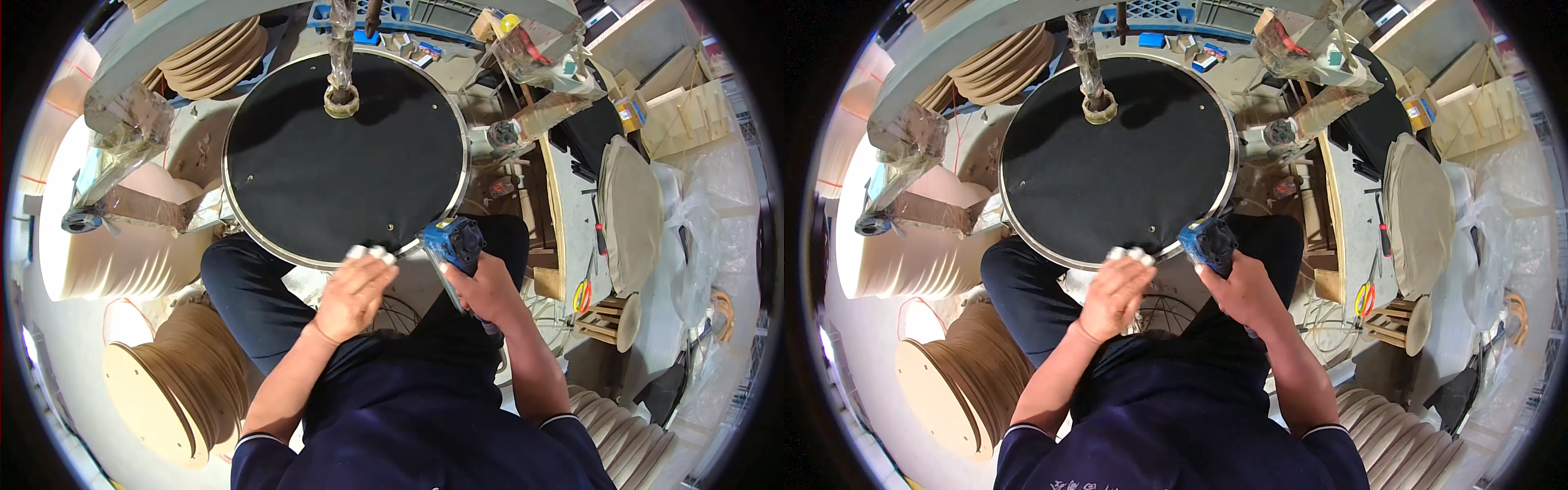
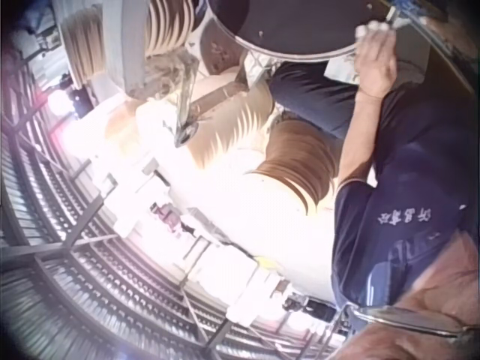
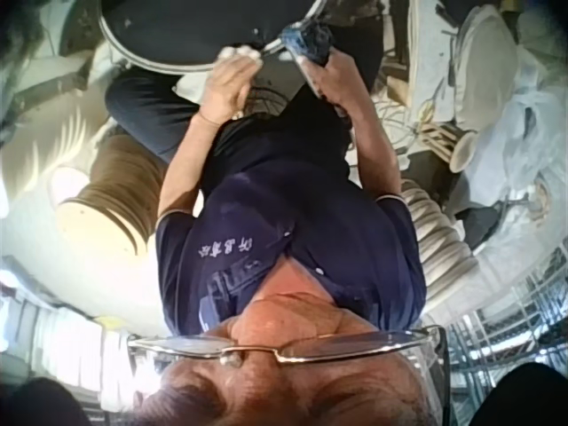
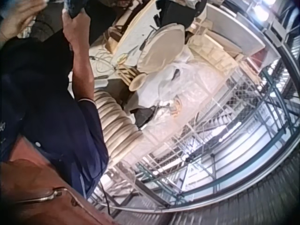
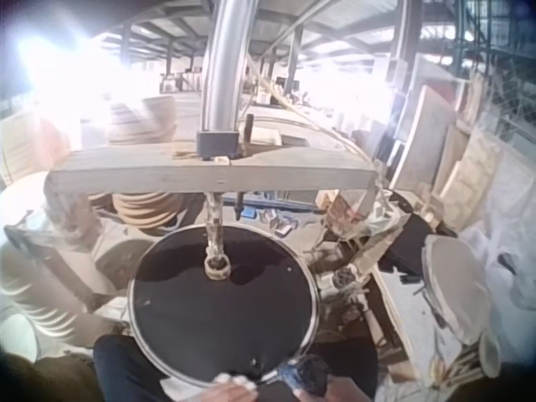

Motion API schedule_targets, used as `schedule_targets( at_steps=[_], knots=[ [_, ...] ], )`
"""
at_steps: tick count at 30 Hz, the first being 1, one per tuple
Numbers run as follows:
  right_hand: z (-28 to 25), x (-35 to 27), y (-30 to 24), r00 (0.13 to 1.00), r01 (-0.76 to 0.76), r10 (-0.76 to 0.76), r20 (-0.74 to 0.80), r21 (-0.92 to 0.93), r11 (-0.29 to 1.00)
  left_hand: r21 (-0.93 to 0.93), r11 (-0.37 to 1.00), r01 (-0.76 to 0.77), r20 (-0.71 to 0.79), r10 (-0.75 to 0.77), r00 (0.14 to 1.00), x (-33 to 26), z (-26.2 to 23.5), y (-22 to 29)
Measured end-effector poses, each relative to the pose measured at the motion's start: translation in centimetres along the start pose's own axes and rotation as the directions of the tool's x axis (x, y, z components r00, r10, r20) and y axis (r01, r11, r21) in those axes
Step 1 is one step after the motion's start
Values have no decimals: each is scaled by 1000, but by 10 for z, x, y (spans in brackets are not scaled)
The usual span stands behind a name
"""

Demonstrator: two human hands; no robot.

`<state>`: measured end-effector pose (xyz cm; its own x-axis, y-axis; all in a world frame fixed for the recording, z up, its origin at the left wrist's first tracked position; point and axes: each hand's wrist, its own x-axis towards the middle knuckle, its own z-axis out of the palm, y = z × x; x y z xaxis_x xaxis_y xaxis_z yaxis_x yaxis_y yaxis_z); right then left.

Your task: Assembling furniture cushions by stapling fabric to round wooden bases and foam inserts.

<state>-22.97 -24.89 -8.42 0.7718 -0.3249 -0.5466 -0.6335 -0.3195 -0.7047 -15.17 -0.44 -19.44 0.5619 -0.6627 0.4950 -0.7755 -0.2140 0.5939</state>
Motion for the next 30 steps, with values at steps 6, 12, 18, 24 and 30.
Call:
schedule_targets(
  at_steps=[6,12,18,24,30],
  knots=[
    [-13,7,7,999,14,-14,-44,-6,1000,330,938,105,-64,-88,994,-2,-52,-24],
    [-19,16,10,998,-15,17,-58,34,999,372,927,40,-17,-36,999,-1,-69,-35],
    [-24,19,13,997,18,-14,-79,52,998,400,916,-23,-10,29,1000,0,-73,-47],
    [-27,24,20,997,44,-39,-60,71,997,323,943,-81,-16,91,996,1,-73,-52],
    [-23,19,21,995,14,-7,-102,62,998,300,948,-106,38,100,994,0,-72,-45]
  ],
)
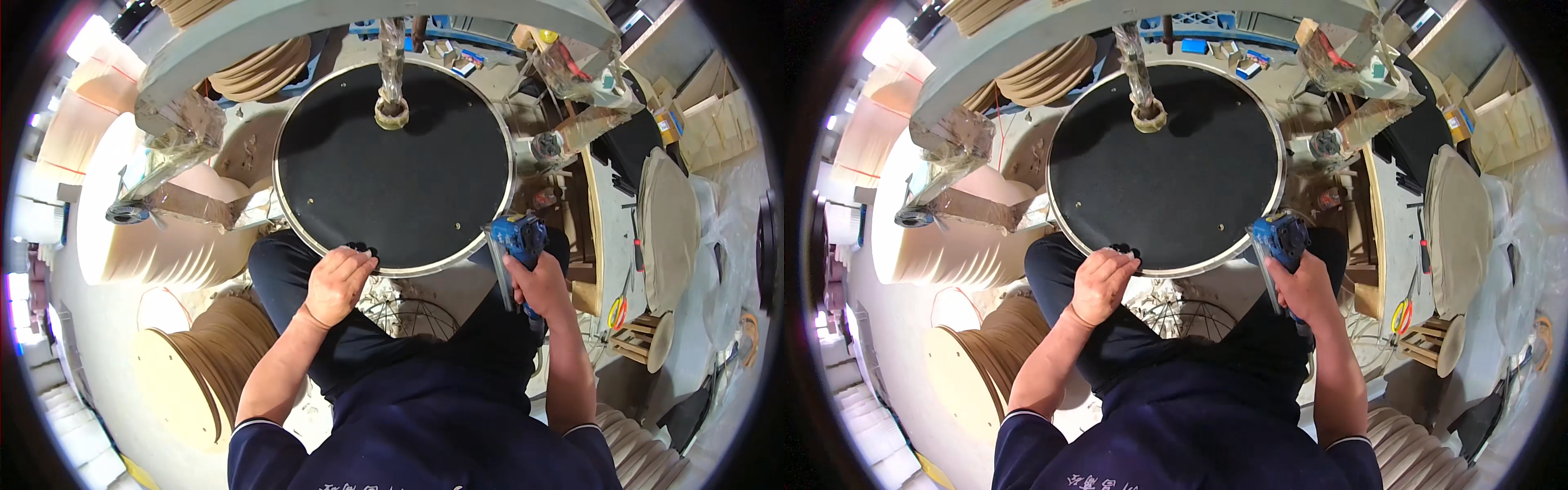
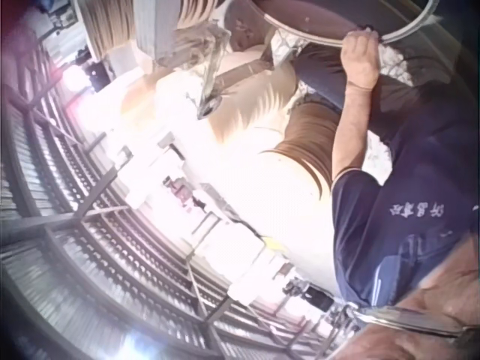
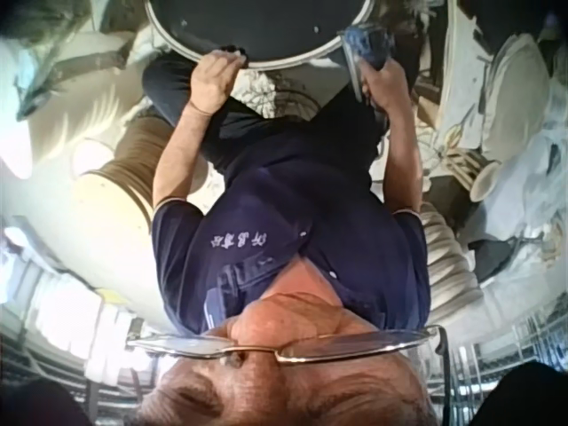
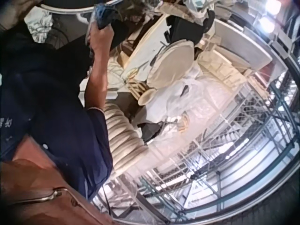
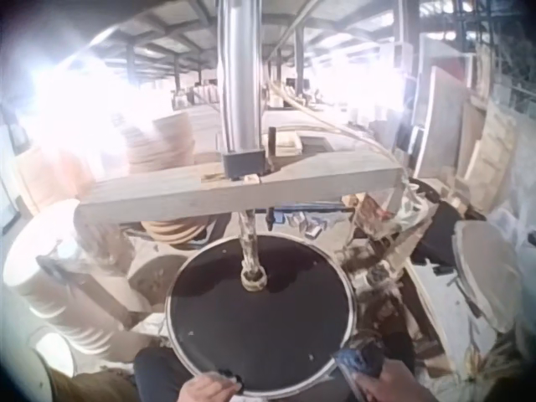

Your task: Assembling furniture cushions by stapling fabric to round wooden bases and foam inserts.

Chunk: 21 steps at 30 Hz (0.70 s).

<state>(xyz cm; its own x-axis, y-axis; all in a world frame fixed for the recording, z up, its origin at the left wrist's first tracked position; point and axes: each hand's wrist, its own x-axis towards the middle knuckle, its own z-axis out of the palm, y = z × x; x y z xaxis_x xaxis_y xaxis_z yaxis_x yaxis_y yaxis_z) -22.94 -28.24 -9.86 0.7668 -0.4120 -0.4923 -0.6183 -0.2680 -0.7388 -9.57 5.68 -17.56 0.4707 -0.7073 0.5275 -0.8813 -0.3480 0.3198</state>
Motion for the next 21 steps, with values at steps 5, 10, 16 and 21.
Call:
schedule_targets(
  at_steps=[5,10,16,21],
  knots=[
    [2,-2,-4,1000,17,-17,-12,-11,1000,74,997,28,46,-31,998,-5,3,5],
    [7,-11,-3,997,46,-48,61,26,999,85,995,58,53,-62,997,-11,-1,17],
    [18,-18,-10,990,15,-12,142,-18,1000,100,994,35,71,-43,997,-13,6,17],
    [15,-21,-17,993,11,0,115,-95,995,104,994,45,24,-47,999,-10,13,26]
  ],
)
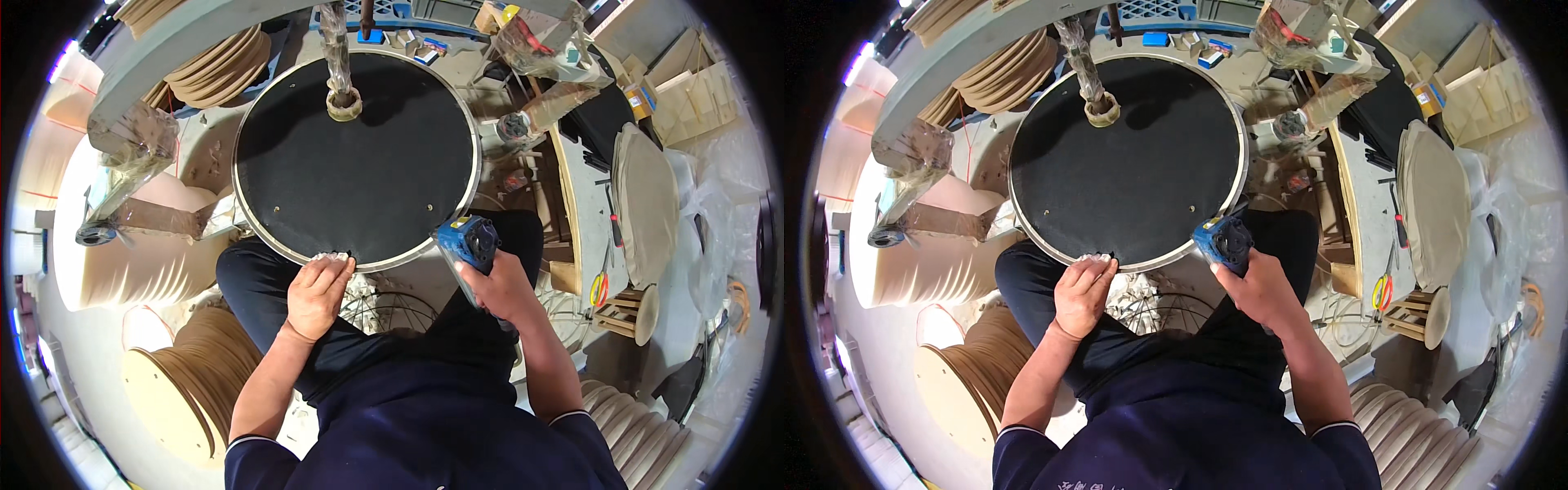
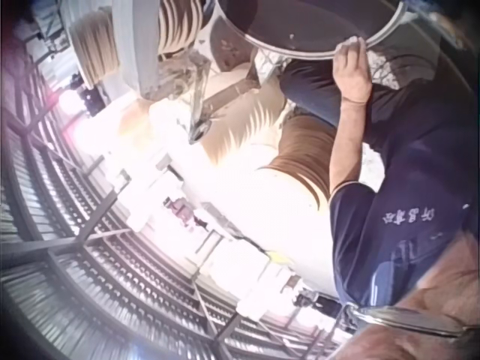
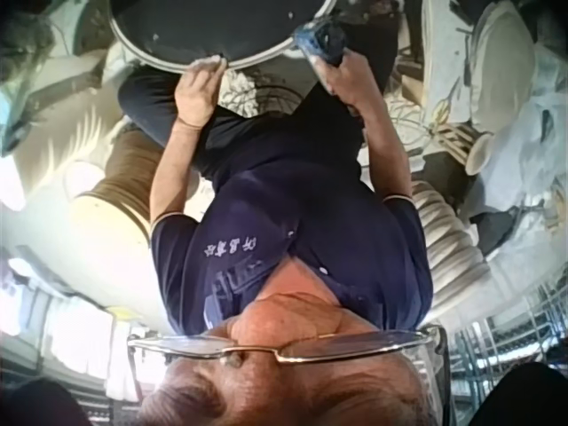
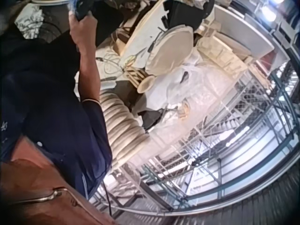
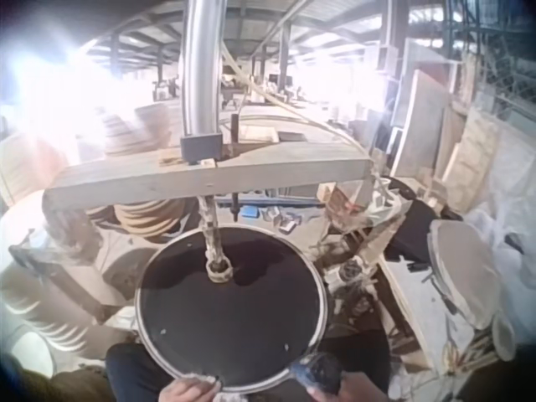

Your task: Assembling furniture cushions by stapling fabric to round wooden bases and foam inserts.

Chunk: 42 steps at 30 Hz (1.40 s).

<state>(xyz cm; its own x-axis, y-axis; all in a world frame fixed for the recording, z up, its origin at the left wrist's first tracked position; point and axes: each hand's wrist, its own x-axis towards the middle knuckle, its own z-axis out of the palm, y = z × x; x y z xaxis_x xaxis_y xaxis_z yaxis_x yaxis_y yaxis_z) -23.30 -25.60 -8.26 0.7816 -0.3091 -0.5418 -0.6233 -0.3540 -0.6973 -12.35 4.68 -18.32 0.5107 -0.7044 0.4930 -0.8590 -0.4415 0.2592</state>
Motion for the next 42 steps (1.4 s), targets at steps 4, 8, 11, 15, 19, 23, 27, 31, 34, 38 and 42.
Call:
schedule_targets(
  at_steps=[4,8,11,15,19,23,27,31,34,38,42],
  knots=[
    [2,-2,-4,1000,-17,17,8,6,1000,-6,1000,10,-31,-10,999,4,8,9],
    [9,-2,-4,998,-17,16,67,19,1000,-38,999,16,-6,-16,1000,7,15,14],
    [8,-1,-4,1000,-3,3,6,-19,1000,-56,998,27,8,-26,1000,7,19,18],
    [9,-2,-3,1000,0,0,-1,-12,1000,-72,997,36,-21,-38,999,11,25,27],
    [15,-4,-7,999,-22,22,45,7,1000,-89,995,52,14,-51,999,16,31,37],
    [13,-4,-6,999,-11,12,35,-28,1000,-83,994,66,18,-65,998,19,34,45],
    [14,-5,-9,1000,4,-3,28,-40,999,-73,996,54,14,-53,998,24,41,50],
    [21,-7,-10,999,15,-17,40,42,999,-62,995,72,29,-70,997,29,49,58],
    [22,-3,2,997,76,-76,10,-20,997,-44,997,62,37,-60,998,31,53,65],
    [18,0,5,989,138,-143,-33,-110,984,-79,995,63,116,-53,992,37,51,68],
    [7,0,-2,1000,-16,15,-15,-50,999,-298,953,45,182,10,983,34,38,56]
  ],
)
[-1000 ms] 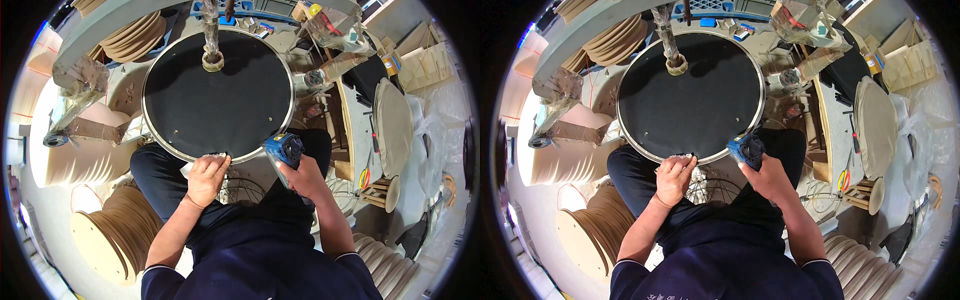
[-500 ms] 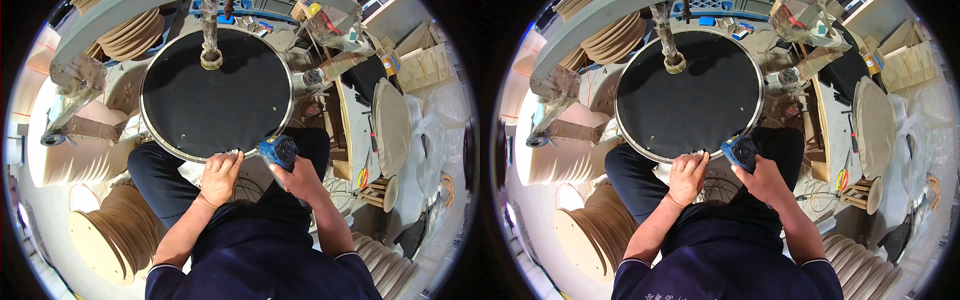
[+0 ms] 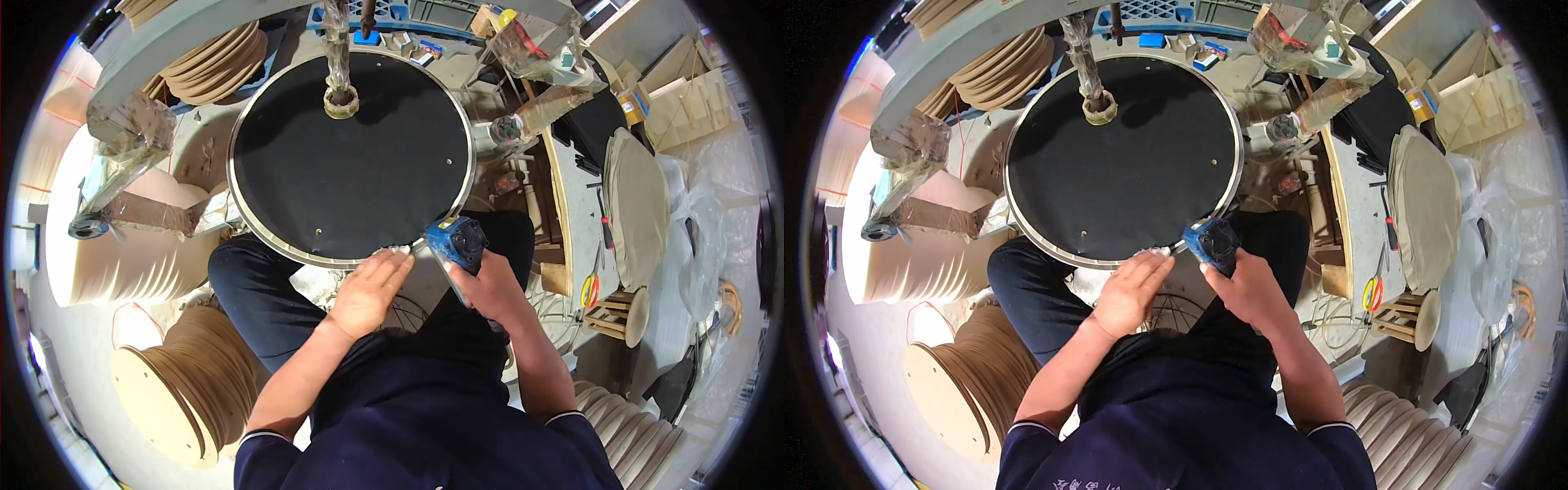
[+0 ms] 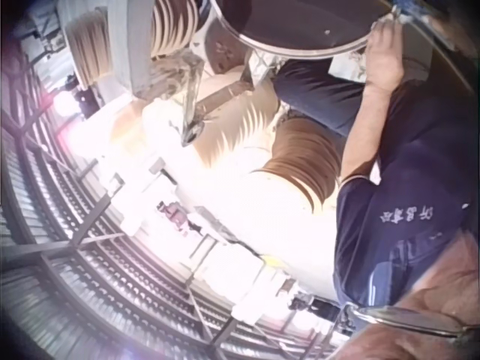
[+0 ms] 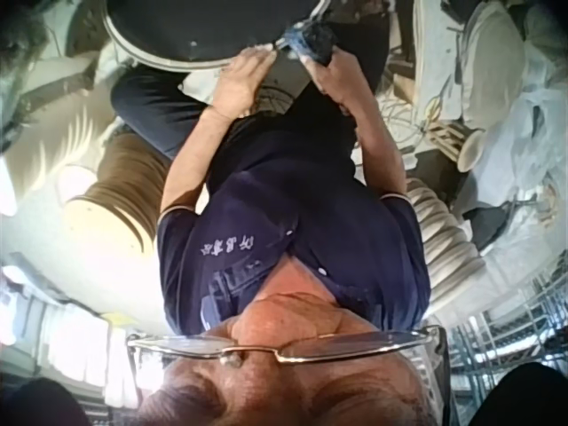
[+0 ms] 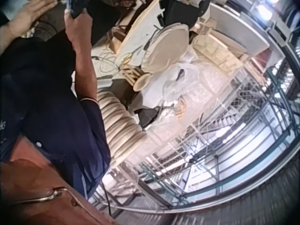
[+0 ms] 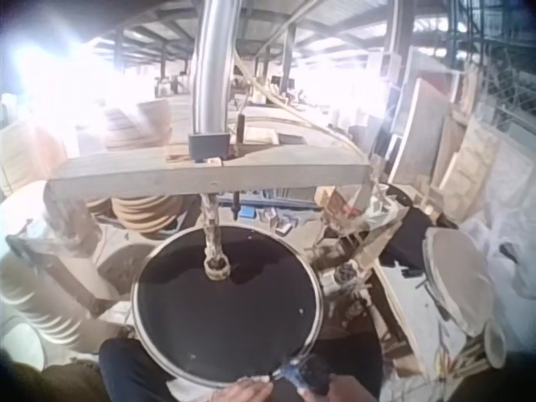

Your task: Assembling furniture cushions by stapling fabric to round wooden bases and foam inserts.

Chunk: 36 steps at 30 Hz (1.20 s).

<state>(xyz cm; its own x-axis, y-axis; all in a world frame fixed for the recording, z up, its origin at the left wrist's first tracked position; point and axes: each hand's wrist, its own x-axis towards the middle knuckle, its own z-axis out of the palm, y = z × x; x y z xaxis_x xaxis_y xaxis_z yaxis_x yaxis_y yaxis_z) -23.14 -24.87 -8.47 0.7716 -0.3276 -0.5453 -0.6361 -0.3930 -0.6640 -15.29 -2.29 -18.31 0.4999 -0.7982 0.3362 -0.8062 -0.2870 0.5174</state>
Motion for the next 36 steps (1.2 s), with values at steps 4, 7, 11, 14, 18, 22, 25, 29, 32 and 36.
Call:
schedule_targets(
  at_steps=[4,7,11,14,18,22,25,29,32,36],
  knots=[
    [-9,4,2,1000,-8,9,-24,22,1000,90,995,49,-218,-29,976,-13,-27,-19],
    [-12,6,4,999,-4,6,-32,58,998,150,975,161,-273,-116,955,-16,-41,-30],
    [-18,11,13,999,2,1,-41,69,998,131,980,149,-279,-108,954,-12,-43,-33],
    [-17,10,4,999,9,-5,-52,80,997,178,977,121,-287,-66,956,-11,-41,-34],
    [-12,8,4,1000,14,-12,-17,113,994,185,975,121,-290,-63,955,-12,-36,-33],
    [-9,5,3,1000,4,-4,5,99,995,188,974,129,-278,-73,958,-15,-29,-31],
    [-9,5,2,1000,12,-11,-26,59,998,139,980,141,-244,-104,964,-18,-25,-26],
    [-4,-1,-3,1000,7,-10,18,132,991,123,983,139,-249,-105,963,-16,-19,-21],
    [1,1,2,999,-22,19,30,113,993,89,989,119,-235,-95,967,-15,-16,-17],
    [-5,3,6,1000,6,-7,11,87,996,5,996,91,-238,-87,967,-12,-13,-13]
  ],
)
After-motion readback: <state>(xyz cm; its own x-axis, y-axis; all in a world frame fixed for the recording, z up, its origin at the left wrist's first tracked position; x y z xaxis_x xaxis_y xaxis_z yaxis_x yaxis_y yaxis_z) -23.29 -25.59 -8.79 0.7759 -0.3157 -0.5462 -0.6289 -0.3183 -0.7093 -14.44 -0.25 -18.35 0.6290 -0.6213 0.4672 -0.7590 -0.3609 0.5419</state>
